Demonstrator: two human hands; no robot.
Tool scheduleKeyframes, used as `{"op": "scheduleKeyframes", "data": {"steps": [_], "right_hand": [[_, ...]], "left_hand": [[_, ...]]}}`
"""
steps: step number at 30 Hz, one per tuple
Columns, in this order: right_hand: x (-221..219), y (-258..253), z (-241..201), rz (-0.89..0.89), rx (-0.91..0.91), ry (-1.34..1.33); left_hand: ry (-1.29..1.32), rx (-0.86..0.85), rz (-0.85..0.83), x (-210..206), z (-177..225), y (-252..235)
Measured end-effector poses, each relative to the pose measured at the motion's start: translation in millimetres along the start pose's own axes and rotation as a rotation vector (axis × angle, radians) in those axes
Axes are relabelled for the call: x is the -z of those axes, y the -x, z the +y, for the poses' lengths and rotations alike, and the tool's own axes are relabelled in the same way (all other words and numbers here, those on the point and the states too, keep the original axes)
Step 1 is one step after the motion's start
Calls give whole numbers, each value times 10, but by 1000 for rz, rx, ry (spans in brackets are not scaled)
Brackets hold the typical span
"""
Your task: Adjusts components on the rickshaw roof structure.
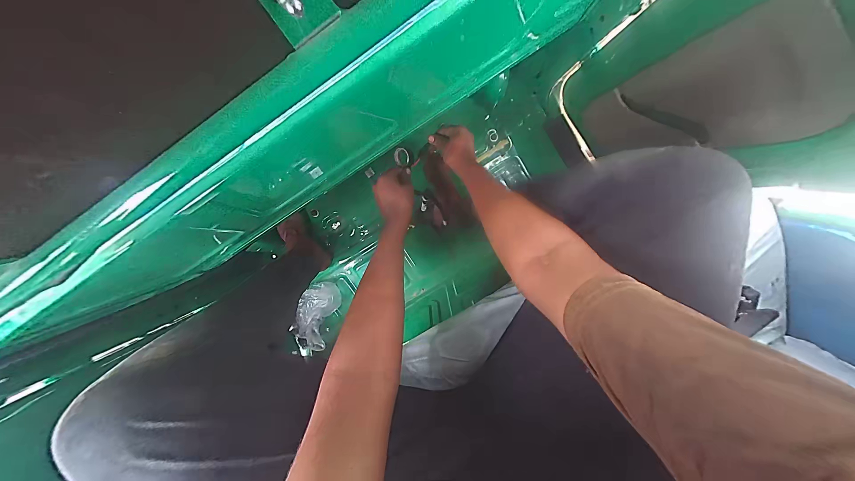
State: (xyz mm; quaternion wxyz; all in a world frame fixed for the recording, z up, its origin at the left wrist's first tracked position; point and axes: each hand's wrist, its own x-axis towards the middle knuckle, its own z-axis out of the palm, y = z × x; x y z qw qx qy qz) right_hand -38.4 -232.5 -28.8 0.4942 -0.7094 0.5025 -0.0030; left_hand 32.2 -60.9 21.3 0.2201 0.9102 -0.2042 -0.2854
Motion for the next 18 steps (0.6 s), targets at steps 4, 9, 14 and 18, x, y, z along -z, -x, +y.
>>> {"op": "scheduleKeyframes", "data": {"steps": [4, 9, 14, 18], "right_hand": [[-28, -32, 61, -12, -46, -78], [18, -50, -78, -84, -200, -55], [79, -121, -228, -161, -259, 45], [97, -155, -296, -99, -203, 248]], "left_hand": [[-38, -10, -7, -2, -28, 3], [-54, 4, -10, -7, -23, 13], [-74, -5, -14, -22, -53, 2], [-112, 12, -24, -65, 35, -39]]}}
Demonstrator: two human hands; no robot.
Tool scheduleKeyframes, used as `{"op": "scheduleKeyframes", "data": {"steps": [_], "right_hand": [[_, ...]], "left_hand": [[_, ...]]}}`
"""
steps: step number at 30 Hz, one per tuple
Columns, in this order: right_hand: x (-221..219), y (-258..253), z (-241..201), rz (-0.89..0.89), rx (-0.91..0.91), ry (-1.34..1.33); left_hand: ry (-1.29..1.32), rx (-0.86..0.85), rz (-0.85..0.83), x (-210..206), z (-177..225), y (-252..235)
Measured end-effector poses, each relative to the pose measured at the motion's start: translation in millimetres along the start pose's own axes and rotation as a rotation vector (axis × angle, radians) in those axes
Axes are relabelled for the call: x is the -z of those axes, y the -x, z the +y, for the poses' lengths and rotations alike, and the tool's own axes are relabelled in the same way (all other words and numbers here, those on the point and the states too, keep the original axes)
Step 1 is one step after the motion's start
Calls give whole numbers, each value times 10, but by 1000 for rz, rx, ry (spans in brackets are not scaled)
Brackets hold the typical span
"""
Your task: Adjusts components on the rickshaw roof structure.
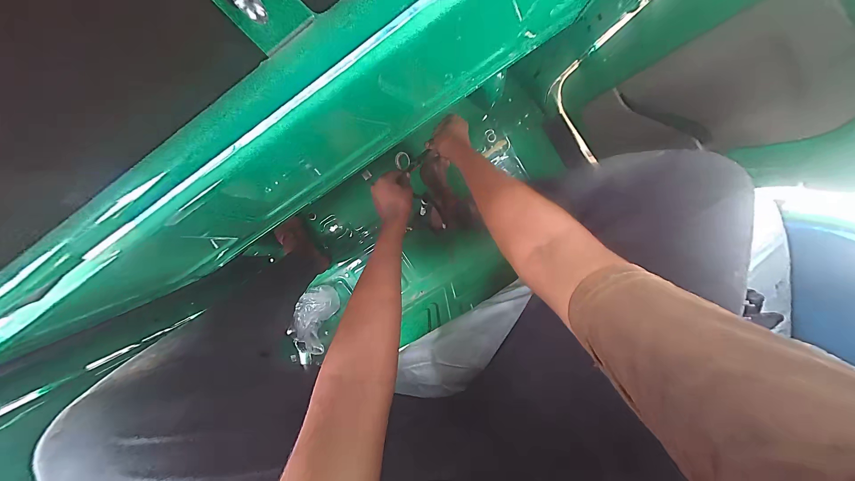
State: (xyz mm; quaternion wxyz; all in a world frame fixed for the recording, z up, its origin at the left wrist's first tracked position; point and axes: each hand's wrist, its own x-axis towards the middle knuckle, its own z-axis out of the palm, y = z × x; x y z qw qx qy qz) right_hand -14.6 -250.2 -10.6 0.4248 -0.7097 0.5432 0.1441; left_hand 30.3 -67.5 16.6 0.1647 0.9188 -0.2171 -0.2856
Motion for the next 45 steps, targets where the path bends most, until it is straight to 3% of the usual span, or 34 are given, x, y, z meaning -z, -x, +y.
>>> {"op": "scheduleKeyframes", "data": {"steps": [7, 12, 17, 21, 27, 30, 34, 40, 45], "right_hand": [[-23, -51, -25, 10, 19, 141], [5, -170, -97, -85, 51, 355], [-86, 122, -213, -105, 106, 368], [-82, 77, -166, -82, 185, 333], [83, 83, -178, -170, 615, 733], [130, 299, -415, -252, 585, 800], [202, 169, -423, -433, 547, 801], [64, 284, -379, -268, 552, 862], [-113, 451, -388, -166, 672, 828]], "left_hand": [[-59, 76, -12, -46, -8, -35], [-64, 87, -11, -1, -40, -64], [-61, 52, 4, 17, -66, -42], [-69, 79, -11, 19, 4, -70], [-65, 5, -23, -68, -16, -2], [-54, 17, -21, -105, 0, 11], [-45, 21, 15, -143, -77, -23], [-71, 32, 71, -86, -158, -81], [-52, 54, 86, -18, -195, -132]]}}
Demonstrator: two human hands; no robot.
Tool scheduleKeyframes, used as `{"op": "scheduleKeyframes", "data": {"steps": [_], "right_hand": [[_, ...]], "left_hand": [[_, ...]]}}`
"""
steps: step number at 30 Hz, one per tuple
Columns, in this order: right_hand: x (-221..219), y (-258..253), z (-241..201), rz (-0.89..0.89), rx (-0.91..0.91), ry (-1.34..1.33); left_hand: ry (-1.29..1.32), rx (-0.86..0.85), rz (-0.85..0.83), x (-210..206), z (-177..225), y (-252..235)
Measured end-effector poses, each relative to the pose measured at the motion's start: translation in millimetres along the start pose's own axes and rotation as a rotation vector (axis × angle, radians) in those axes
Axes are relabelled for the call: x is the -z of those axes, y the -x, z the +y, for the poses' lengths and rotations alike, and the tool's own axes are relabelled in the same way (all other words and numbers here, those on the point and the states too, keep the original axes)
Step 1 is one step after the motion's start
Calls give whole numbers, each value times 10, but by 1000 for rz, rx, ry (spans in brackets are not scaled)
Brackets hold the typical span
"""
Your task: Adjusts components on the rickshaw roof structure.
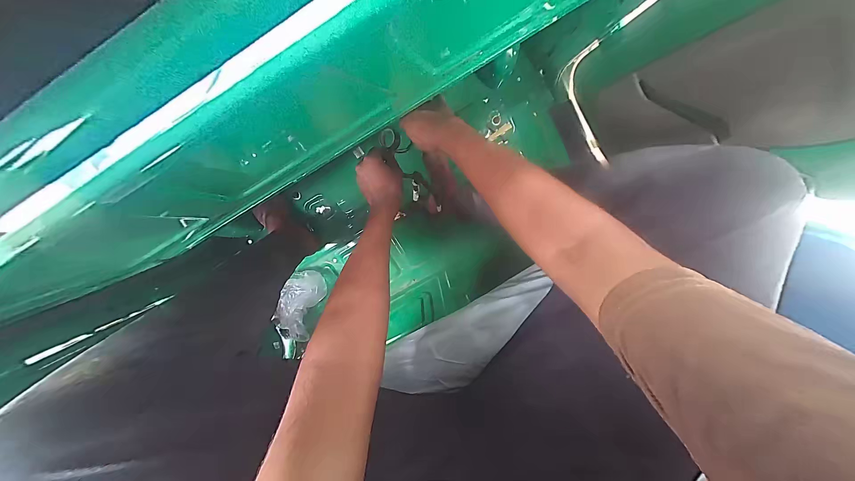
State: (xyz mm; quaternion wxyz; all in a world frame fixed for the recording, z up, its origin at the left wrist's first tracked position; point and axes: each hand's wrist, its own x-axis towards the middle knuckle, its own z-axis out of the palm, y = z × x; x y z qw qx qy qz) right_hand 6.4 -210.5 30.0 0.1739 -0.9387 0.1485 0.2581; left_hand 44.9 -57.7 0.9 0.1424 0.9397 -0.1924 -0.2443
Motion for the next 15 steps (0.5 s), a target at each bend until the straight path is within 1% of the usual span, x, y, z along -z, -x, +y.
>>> {"op": "scheduleKeyframes", "data": {"steps": [3, 6, 9, 11, 15], "right_hand": [[26, -91, 28, 45, -55, -61], [83, -196, 100, 23, -93, -119], [83, -309, 122, -79, -120, -96], [-26, -371, 118, -110, -116, -65], [-208, -329, 42, -46, -105, -109]], "left_hand": [[22, 2, 12, 40, 39, -102], [18, -9, 59, 70, 124, -222], [-38, -21, 80, 89, 159, -313], [-75, -38, 59, 84, 136, -348], [-100, -64, -20, 72, 100, -295]]}}
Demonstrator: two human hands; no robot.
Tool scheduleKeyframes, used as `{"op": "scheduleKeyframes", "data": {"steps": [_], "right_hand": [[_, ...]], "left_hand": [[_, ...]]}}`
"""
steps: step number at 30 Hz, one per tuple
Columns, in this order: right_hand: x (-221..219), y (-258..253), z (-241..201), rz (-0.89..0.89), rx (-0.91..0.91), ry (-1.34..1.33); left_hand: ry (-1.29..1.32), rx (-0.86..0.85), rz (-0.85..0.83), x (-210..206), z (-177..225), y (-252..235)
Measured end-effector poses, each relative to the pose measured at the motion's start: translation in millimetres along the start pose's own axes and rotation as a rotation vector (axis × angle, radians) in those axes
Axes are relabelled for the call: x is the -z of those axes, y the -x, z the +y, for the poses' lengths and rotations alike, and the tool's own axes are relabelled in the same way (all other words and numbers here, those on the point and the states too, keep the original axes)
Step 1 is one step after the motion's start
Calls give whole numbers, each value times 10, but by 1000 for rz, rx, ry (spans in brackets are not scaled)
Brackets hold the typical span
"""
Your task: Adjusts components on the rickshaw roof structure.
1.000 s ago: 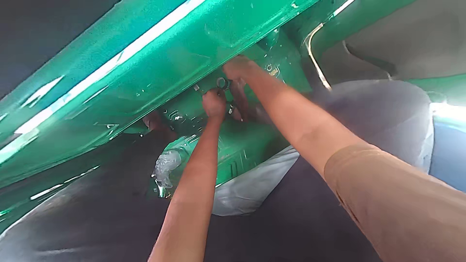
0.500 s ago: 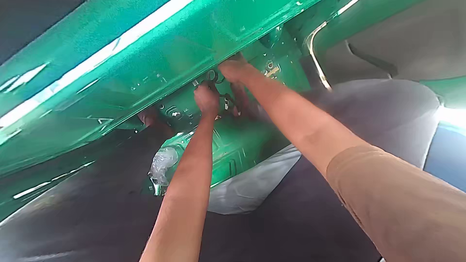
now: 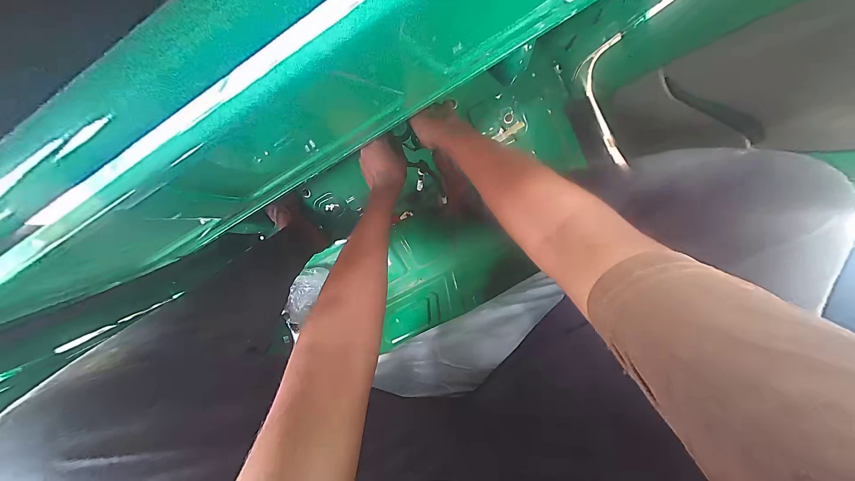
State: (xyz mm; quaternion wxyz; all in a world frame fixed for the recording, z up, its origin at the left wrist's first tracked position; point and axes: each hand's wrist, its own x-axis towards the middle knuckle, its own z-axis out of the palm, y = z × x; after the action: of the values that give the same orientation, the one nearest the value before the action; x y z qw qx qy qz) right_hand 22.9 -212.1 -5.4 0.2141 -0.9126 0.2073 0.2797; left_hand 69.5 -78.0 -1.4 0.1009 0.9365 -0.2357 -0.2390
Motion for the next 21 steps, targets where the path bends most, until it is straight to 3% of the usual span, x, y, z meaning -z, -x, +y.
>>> {"op": "scheduleKeyframes", "data": {"steps": [10, 21], "right_hand": [[67, 43, 36, 23, -47, 102], [107, -90, -115, -155, -89, 175]], "left_hand": [[31, 1, -55, -124, 37, 74], [165, 4, -189, -280, -139, 169]]}}
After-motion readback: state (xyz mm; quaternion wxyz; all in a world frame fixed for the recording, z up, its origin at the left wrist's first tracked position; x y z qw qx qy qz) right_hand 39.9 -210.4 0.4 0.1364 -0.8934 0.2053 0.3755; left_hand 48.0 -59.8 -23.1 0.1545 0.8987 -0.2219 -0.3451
